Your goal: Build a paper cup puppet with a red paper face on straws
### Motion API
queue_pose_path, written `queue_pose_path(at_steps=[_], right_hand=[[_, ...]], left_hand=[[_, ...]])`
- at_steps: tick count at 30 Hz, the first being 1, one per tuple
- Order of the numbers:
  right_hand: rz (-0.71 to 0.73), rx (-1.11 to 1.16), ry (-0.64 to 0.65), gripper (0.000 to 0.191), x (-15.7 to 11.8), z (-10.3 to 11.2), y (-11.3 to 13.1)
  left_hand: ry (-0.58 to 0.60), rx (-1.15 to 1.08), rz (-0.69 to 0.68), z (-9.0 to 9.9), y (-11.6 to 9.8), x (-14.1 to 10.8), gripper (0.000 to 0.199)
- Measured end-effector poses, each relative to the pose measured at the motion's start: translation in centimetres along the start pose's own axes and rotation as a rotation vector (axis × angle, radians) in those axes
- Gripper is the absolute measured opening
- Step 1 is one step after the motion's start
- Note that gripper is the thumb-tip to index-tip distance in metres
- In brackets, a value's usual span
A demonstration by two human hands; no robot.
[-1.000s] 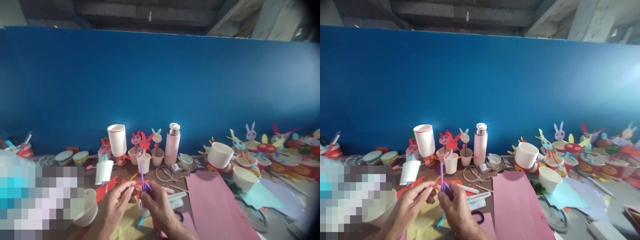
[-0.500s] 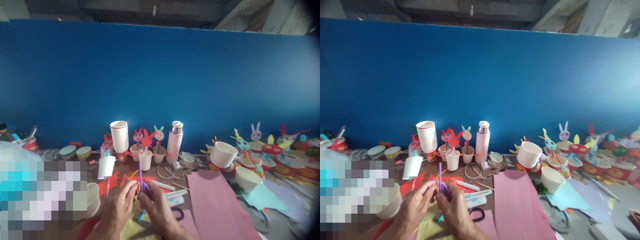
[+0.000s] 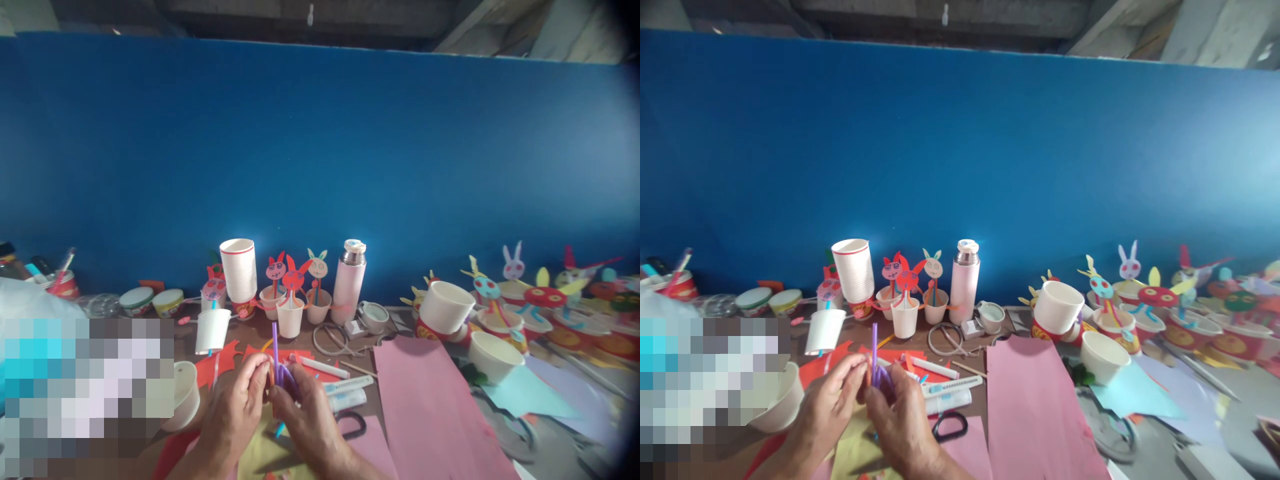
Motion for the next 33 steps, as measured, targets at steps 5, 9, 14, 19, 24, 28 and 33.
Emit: queue_pose_path(at_steps=[5, 9, 14, 19, 24, 28, 33], right_hand=[[-0.045, 0.0, -0.046, 0.007, -0.1, 0.1, -0.2], [-0.045, 0.007, -0.087, 0.01, 0.1, 0.4, -0.3], [-0.057, 0.06, -0.095, 0.013, 0.4, 0.6, -0.9], [-0.039, -0.034, -0.113, 0.013, 0.3, 0.6, -0.9], [-0.055, -0.105, -0.128, 0.016, 0.0, 0.5, -0.7], [-0.074, -0.115, -0.121, 0.016, 0.2, 0.7, -0.8], [-0.089, 0.008, -0.084, 0.013, 0.7, 1.1, -0.4]], left_hand=[[-0.012, -0.056, 0.027, -0.4, -0.5, -0.3, 0.014], [-0.044, -0.167, 0.064, -0.5, -0.9, -0.7, 0.017], [0.061, -0.228, 0.031, -0.4, -0.8, -0.5, 0.017], [0.064, -0.241, 0.007, -0.1, -1.4, -0.3, 0.012], [0.072, -0.272, 0.065, -0.4, -1.9, -0.7, 0.014], [0.161, -0.401, 0.16, -0.7, -1.6, -0.7, 0.018], [0.286, -0.532, 0.253, -0.8, -1.1, 0.1, 0.03]])
Point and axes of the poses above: each hand's wrist, its own x-axis towards the middle knuckle, its own z-axis out of the back of the hand, y = z × x, the point moved 3 cm from there along x, towards the middle knuckle, and after that the axes turned 9 degrees about x, right-handed, at the moved point
